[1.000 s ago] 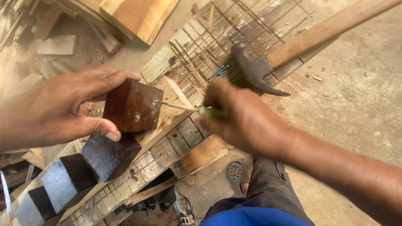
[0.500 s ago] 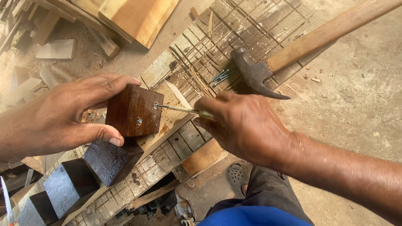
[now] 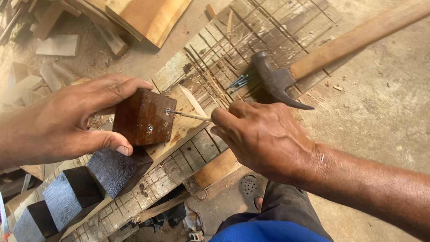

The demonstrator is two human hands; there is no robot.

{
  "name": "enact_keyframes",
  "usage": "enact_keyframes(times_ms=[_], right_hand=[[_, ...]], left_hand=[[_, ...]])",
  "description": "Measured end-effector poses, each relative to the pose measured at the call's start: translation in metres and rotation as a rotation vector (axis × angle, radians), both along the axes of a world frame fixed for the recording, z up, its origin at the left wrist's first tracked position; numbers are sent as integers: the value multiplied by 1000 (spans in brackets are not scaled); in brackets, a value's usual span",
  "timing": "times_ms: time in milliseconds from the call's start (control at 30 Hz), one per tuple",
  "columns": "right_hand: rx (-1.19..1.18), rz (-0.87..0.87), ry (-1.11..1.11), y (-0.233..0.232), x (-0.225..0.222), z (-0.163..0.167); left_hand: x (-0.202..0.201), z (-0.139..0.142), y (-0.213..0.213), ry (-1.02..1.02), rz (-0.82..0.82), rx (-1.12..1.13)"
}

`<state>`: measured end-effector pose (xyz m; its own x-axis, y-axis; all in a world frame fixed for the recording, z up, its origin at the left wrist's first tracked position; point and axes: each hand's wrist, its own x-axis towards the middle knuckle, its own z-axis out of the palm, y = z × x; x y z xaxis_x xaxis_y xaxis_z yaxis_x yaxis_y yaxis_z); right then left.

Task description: The person uses a screwdriver to tighten screws into small wooden blocks on a workbench. They then use a hammer to drive nails into the blocks and continue screwing in additional fasteners. The blocks remain on the workbench throughout.

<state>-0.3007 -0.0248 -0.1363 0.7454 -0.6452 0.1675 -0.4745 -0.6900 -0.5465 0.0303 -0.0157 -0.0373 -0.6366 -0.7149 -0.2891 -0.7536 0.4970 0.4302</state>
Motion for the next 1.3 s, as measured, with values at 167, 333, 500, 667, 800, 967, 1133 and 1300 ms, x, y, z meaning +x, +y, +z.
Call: enact_keyframes(times_ms=[167,333,500,667,800,967,1133,1300], right_hand=[[1182,-279,-16,-30,8,4],[756,-95,-350,-18,0,-7],[142,-73,32,-1,4,-7],[1544,-223,-327,-26,7,1],[884,-187,-156,-13,-4,-4],[302,-32,214,-2,6,-16],[1194,-36,-213,-40,8,-9],[427,-14,-79,-21,-1,-3]], left_hand=[[19,-8,1,-50,-44,-54],[5,-5,0,-84,26,8],[6,-4,0,-58,-18,-55],[10,-3,1,1,-17,-30],[-3,2,2,-135,81,13],[3,-3,3,-1,7,-10],[9,-2,0,15,-43,-68],[-5,2,4,-112,139,46]])
